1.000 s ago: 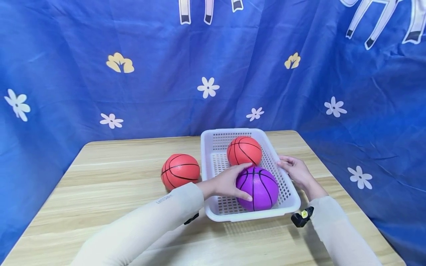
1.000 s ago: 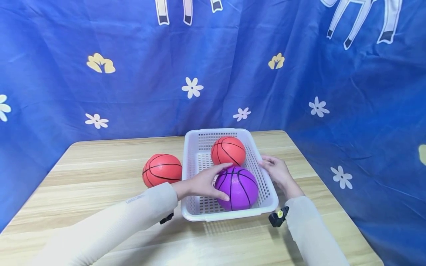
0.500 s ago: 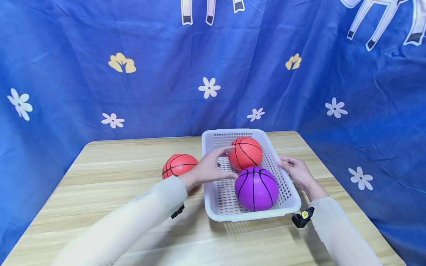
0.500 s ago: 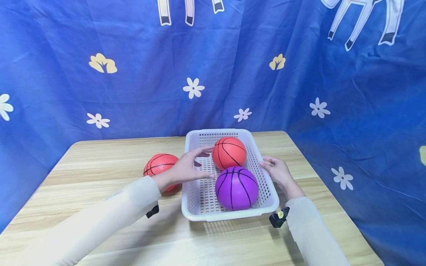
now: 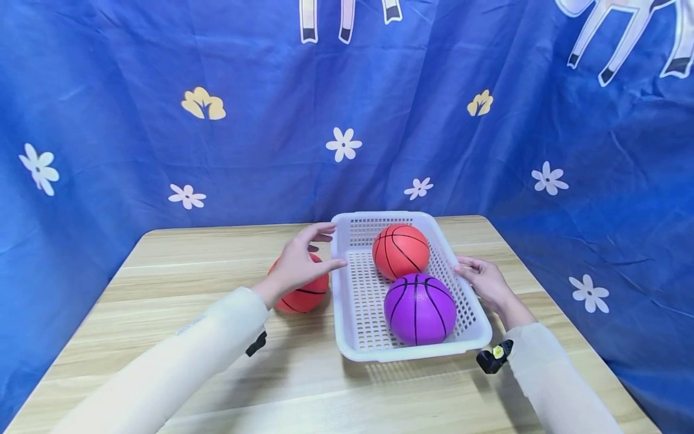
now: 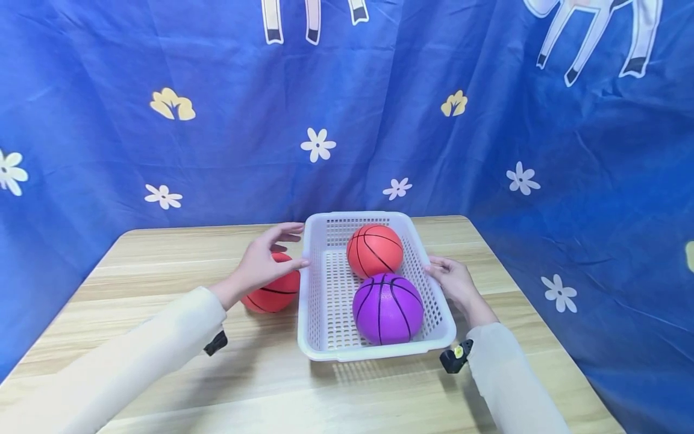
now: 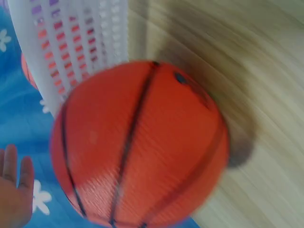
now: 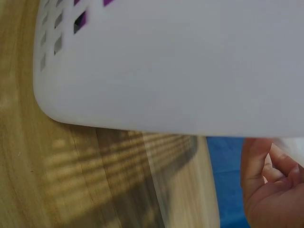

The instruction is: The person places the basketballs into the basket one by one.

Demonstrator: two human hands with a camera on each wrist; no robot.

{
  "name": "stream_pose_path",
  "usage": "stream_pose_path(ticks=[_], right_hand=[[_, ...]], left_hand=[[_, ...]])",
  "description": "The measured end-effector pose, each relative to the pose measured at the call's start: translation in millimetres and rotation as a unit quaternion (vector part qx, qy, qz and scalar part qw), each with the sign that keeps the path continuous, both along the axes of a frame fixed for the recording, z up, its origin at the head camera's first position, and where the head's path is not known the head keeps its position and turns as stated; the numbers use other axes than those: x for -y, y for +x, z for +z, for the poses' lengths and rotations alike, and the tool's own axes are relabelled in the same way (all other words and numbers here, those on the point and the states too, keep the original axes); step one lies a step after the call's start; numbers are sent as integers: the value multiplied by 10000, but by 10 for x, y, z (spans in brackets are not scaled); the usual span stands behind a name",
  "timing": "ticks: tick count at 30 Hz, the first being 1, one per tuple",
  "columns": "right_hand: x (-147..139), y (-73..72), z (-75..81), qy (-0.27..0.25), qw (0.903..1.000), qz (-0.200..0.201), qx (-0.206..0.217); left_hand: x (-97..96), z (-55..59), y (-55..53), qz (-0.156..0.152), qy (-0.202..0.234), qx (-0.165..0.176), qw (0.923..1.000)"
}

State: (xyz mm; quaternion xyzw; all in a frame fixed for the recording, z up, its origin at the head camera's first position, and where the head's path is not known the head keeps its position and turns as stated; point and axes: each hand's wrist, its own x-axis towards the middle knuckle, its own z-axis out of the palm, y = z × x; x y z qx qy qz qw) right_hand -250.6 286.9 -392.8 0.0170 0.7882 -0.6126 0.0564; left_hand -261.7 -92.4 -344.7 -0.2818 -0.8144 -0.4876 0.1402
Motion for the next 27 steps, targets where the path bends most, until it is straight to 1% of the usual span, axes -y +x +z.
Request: stream_pose_path(ticks=[4, 6, 8, 11, 13, 17, 19, 23, 27], right_hand=[[-1, 2, -2, -14, 10000, 27, -6], [-1, 3, -4, -20, 10000, 27, -4], [0, 2, -10, -33, 10000, 12, 2], [0, 1, -22, -7, 10000, -7, -2], [-2, -2, -31, -9, 10000, -13, -12], [-6, -3, -39, -14, 10000, -19, -27], [-5, -1, -38, -7, 10000, -18, -30], [-2, 0, -34, 8, 10000, -13, -38], [-2, 1, -27, 25, 10000, -19, -57]], left_hand=[[194, -46, -27, 363, -48, -180, 9992], [261, -5, 30, 472, -15, -207, 9987], [343, -35, 33, 582, -34, -262, 9980], [450, -82, 53, 733, -112, -237, 9970], [535, -188, 7, 842, -193, -280, 9959], [647, -284, 32, 945, -265, -304, 9947], [704, -338, 41, 992, -308, -264, 9942], [820, -448, 56, 1052, -410, -107, 9936], [909, -553, 78, 1013, -473, 171, 9936]])
